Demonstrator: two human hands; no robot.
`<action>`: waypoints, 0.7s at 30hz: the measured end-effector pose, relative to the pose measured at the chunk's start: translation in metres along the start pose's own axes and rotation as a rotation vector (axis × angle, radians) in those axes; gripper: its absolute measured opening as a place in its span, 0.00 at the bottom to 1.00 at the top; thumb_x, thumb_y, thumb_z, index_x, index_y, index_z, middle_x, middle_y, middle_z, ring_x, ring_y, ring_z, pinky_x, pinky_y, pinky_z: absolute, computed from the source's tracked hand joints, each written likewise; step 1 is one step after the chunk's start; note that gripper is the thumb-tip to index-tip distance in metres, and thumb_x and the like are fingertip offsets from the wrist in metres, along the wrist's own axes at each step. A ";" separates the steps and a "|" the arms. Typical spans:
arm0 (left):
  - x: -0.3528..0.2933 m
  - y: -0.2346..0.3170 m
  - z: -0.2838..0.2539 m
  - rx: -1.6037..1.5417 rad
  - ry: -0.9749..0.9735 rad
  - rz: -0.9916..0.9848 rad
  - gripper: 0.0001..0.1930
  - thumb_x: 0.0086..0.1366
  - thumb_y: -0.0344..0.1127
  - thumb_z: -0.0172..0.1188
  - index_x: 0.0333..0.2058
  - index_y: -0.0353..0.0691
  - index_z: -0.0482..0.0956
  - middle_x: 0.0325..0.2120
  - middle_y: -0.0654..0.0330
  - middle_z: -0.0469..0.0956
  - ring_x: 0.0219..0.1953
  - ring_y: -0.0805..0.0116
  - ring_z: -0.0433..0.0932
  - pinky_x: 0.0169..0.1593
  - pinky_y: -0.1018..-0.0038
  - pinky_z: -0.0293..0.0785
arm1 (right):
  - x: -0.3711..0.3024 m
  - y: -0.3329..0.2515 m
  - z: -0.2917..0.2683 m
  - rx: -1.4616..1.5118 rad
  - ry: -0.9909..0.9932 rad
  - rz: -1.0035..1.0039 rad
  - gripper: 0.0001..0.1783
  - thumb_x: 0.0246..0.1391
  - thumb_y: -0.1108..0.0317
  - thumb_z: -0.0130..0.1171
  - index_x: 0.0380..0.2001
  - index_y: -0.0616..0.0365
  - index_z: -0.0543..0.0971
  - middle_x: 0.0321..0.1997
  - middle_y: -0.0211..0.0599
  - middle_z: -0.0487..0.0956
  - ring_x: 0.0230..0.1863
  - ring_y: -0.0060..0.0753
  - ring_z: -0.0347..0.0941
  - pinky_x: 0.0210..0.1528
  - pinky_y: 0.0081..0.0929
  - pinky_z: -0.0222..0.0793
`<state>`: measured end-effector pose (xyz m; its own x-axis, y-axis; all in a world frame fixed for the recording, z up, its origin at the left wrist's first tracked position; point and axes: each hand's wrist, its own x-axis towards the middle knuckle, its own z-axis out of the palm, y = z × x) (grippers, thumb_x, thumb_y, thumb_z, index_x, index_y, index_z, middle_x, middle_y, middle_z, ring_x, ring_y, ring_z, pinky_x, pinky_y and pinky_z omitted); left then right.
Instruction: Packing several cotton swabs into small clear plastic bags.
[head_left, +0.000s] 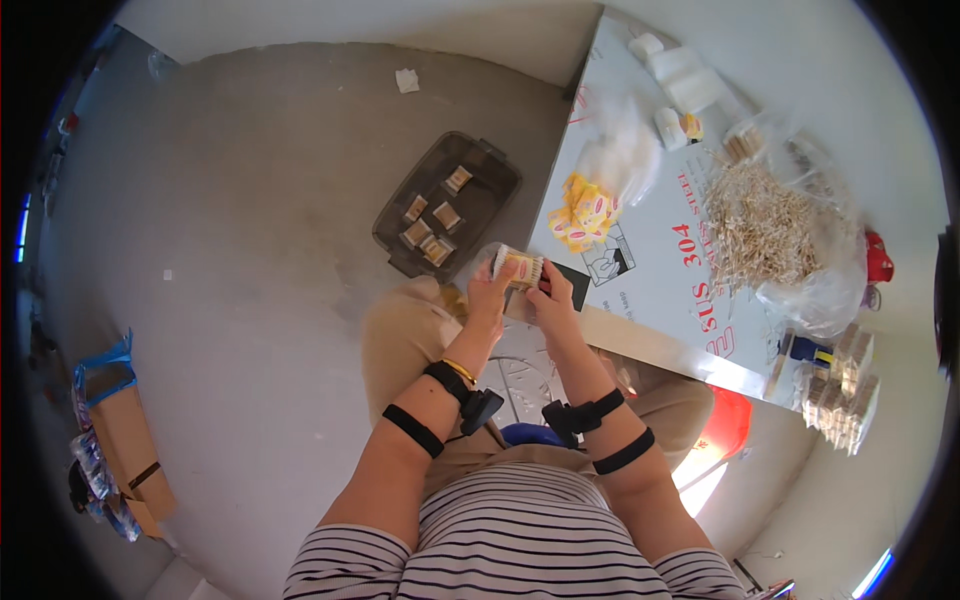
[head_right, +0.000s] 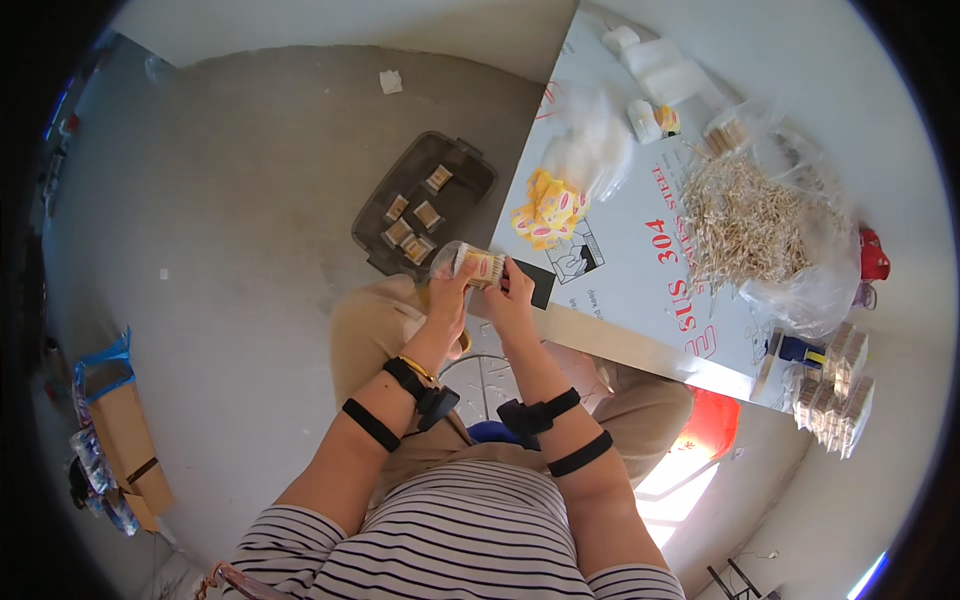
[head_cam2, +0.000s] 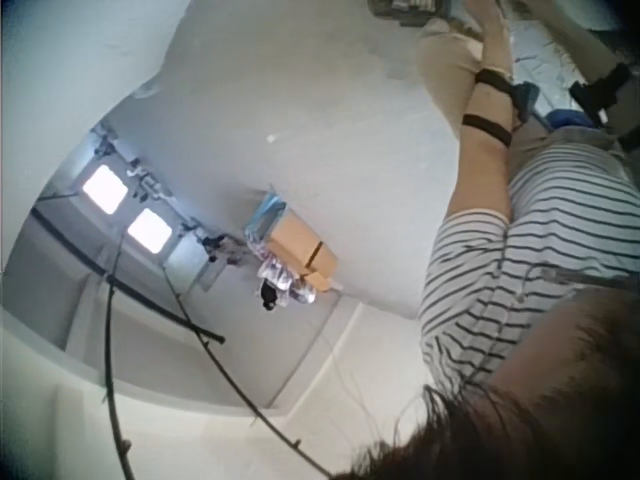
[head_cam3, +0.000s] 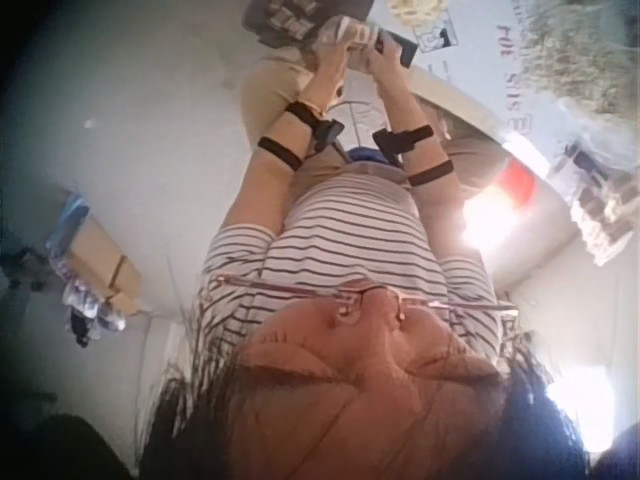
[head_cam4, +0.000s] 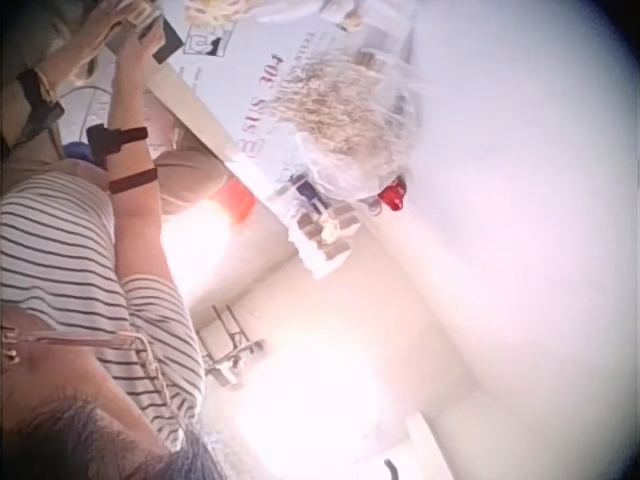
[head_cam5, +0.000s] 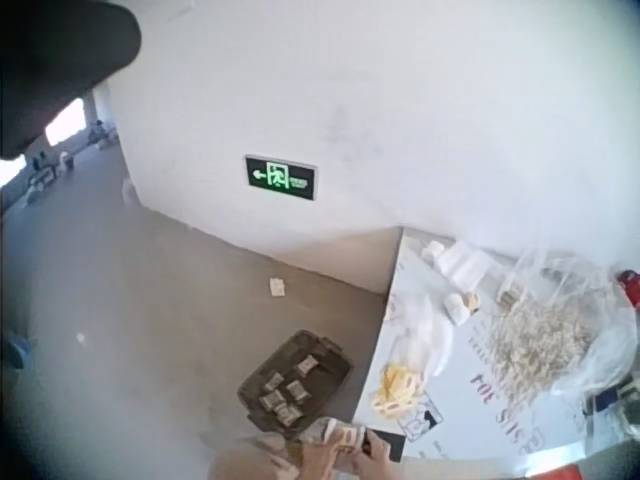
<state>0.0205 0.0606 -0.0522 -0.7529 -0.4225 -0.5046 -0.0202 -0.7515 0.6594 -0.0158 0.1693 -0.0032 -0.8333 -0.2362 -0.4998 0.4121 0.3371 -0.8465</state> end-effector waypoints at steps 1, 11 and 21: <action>-0.001 0.000 0.003 0.014 0.013 0.001 0.15 0.66 0.38 0.73 0.48 0.38 0.84 0.41 0.65 0.84 0.41 0.75 0.82 0.48 0.77 0.76 | 0.004 0.000 0.004 0.073 0.028 0.037 0.36 0.59 0.78 0.54 0.73 0.62 0.65 0.63 0.38 0.71 0.63 0.32 0.68 0.67 0.30 0.66; -0.001 -0.002 -0.002 0.017 0.113 -0.057 0.19 0.67 0.38 0.72 0.53 0.41 0.81 0.46 0.68 0.83 0.45 0.78 0.79 0.50 0.78 0.73 | 0.008 -0.016 -0.019 0.544 -0.261 0.176 0.29 0.64 0.77 0.48 0.69 0.67 0.69 0.67 0.42 0.75 0.64 0.32 0.72 0.65 0.29 0.68; 0.008 -0.007 -0.017 -0.034 0.033 -0.097 0.22 0.63 0.44 0.75 0.52 0.47 0.80 0.44 0.70 0.83 0.45 0.78 0.80 0.49 0.78 0.73 | 0.020 -0.014 -0.021 0.352 -0.310 0.173 0.26 0.67 0.74 0.50 0.67 0.64 0.73 0.63 0.39 0.78 0.62 0.30 0.74 0.63 0.28 0.69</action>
<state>0.0259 0.0543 -0.0703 -0.7264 -0.3627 -0.5838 -0.0698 -0.8061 0.5876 -0.0458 0.1795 0.0025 -0.6151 -0.4819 -0.6240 0.6783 0.0801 -0.7304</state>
